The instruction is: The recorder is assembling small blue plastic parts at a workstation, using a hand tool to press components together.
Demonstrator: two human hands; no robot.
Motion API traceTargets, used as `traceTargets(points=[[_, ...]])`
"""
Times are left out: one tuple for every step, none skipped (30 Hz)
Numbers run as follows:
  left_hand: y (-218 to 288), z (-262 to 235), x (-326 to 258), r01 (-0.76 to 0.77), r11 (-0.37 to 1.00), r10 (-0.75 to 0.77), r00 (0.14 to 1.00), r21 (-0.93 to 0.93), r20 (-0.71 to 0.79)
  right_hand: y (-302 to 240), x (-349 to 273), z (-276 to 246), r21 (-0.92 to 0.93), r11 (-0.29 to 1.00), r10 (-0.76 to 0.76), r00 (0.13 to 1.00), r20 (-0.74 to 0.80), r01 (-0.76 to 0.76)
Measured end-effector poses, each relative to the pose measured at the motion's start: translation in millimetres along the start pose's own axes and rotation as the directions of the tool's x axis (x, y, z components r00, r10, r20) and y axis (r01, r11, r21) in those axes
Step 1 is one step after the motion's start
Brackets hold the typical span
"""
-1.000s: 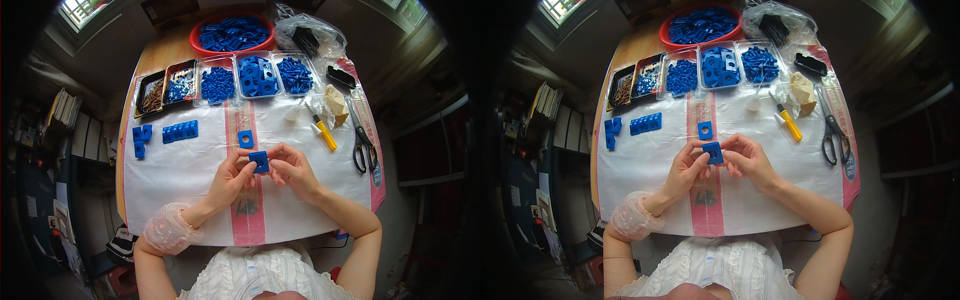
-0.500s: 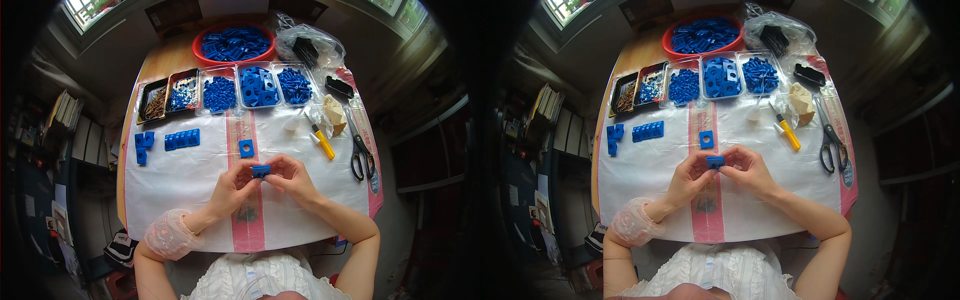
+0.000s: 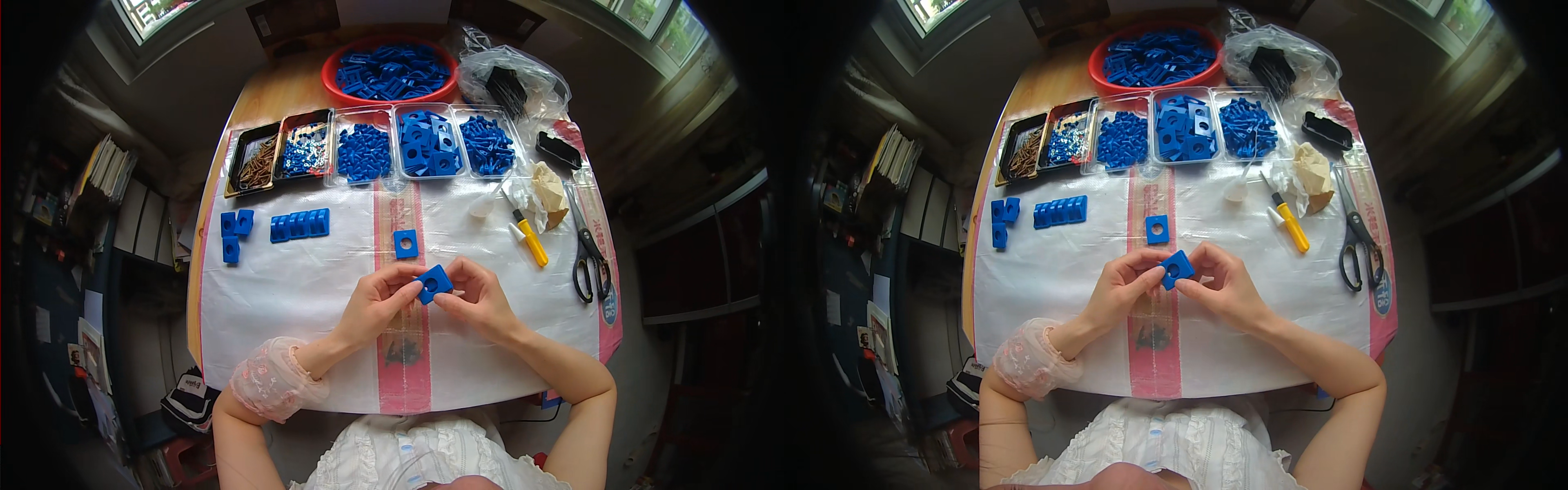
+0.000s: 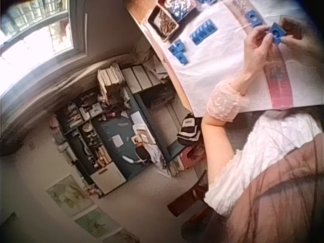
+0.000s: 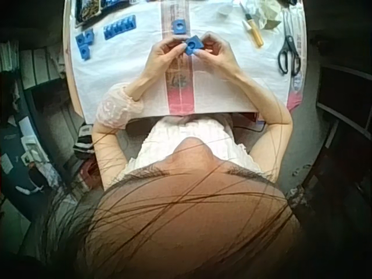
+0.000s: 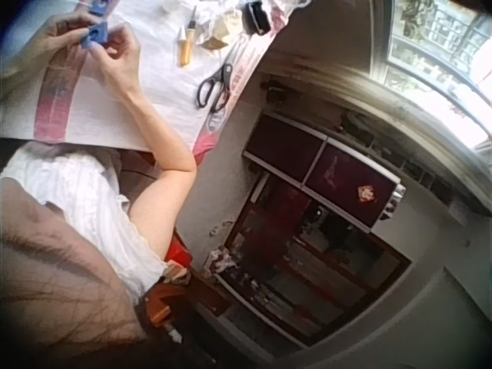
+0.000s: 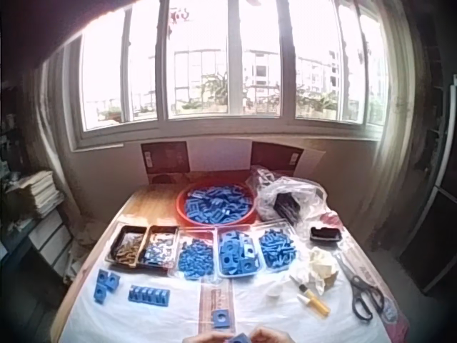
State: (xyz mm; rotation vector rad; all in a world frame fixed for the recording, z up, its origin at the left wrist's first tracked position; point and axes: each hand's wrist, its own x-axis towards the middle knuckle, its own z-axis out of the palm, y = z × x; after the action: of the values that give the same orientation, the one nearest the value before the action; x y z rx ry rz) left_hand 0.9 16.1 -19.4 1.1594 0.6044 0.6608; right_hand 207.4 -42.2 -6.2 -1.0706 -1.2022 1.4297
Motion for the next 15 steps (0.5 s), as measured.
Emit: traceTargets(points=[[-1.0,-0.9,0.3,0.001,1.000,-0.001,1.000,-0.001,0.008,-0.1,-0.6,0.6,-0.005,1.000,0.000,1.000,-0.003,0.000],[-1.2,-1.2,0.6,0.000,1.000,0.000,1.000,-0.005,0.009,-1.1,-1.1,2.0,-0.008,1.000,0.001,1.000,-0.007,-0.001],[-0.9,-1.2,0.8,-0.001,1.000,0.001,1.000,-0.009,0.010,-1.3,-1.4,3.1,-0.012,1.000,0.001,1.000,-0.011,-0.002],[-0.6,-1.0,0.7,-0.002,1.000,0.002,1.000,-0.012,0.012,-0.5,-1.5,3.7,-0.012,1.000,0.004,1.000,-0.010,-0.004],[0.2,-0.6,0.8,0.002,1.000,-0.002,1.000,-0.012,0.015,-0.6,-1.8,3.8,-0.014,1.000,0.006,1.000,-0.010,-0.006],[1.1,-0.3,0.8,0.005,1.000,-0.005,1.000,-0.011,0.018,-0.6,-2.2,3.7,-0.016,1.000,0.007,1.000,-0.011,-0.008],[1.3,-0.1,0.9,0.009,1.000,-0.009,1.000,-0.011,0.021,-0.6,-2.6,3.4,-0.018,1.000,0.007,1.000,-0.012,-0.008],[1.9,-0.5,0.7,0.008,1.000,-0.008,1.000,-0.007,0.021,-0.4,-2.4,3.8,-0.019,1.000,0.006,1.000,-0.010,-0.006],[2.2,-0.8,0.6,0.008,1.000,-0.008,1.000,-0.003,0.021,-0.4,-2.3,4.0,-0.019,1.000,0.004,1.000,-0.009,-0.004],[2.4,-0.8,0.4,0.008,1.000,-0.008,1.000,0.001,0.021,-0.8,-2.5,4.2,-0.020,1.000,0.009,1.000,-0.009,-0.009],[2.4,-1.0,0.4,0.011,1.000,-0.011,1.000,-0.005,0.021,-1.3,-2.5,4.6,-0.021,1.000,0.014,1.000,-0.010,-0.014],[2.3,-1.0,0.3,0.015,1.000,-0.015,1.000,-0.012,0.021,-1.6,-2.4,4.8,-0.022,1.000,0.018,1.000,-0.011,-0.019],[2.4,-1.0,0.3,0.018,1.000,-0.018,1.000,-0.018,0.021,-1.6,-2.4,4.9,-0.025,1.000,0.017,1.000,-0.010,-0.017],[2.8,-0.9,0.3,0.018,1.000,-0.018,1.000,-0.020,0.022,-1.6,-2.3,4.8,-0.028,0.999,0.016,1.000,-0.010,-0.016],[3.5,-0.7,0.2,0.018,1.000,-0.018,1.000,-0.021,0.023,-1.6,-2.2,4.8,-0.030,0.999,0.014,1.000,-0.011,-0.014]])
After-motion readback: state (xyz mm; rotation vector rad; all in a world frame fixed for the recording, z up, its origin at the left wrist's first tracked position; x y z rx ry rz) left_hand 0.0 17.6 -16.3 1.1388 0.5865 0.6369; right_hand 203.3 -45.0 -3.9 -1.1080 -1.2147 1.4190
